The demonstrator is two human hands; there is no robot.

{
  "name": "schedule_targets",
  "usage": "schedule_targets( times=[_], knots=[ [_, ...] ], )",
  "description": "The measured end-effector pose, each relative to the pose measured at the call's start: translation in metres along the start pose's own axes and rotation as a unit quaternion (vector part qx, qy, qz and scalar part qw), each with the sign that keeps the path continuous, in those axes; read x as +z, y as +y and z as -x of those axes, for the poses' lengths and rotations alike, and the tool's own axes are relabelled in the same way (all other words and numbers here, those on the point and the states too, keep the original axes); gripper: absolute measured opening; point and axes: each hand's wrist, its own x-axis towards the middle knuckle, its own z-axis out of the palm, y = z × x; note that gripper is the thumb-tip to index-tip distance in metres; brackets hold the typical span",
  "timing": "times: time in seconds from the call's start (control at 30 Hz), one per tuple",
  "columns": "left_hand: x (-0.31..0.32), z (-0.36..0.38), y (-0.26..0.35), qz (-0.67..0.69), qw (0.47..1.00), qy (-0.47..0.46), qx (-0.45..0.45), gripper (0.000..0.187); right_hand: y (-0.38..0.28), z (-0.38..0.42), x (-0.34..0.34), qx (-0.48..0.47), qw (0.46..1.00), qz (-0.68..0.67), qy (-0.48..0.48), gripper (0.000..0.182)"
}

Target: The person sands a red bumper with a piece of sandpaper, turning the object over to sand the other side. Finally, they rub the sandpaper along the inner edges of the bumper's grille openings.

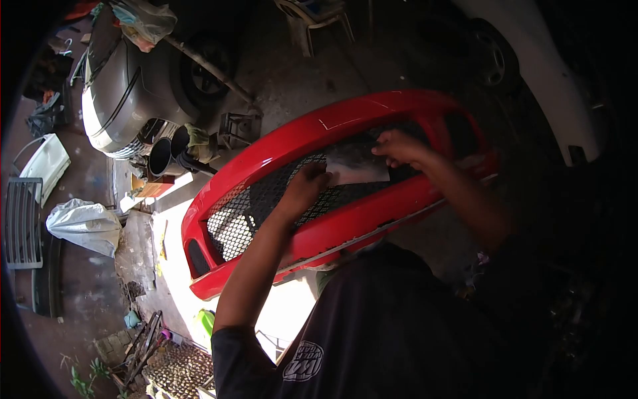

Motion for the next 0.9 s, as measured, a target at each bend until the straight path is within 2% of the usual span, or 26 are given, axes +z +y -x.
schedule_targets(
  times=[0.9],
  knots=[
    [0.000, -0.008, -0.009, -0.007, 1.000, -0.003, 0.023, 0.057, -0.018, 0.013, -0.001, 0.002, 1.000, -0.016, 0.022, 0.043]
  ],
)
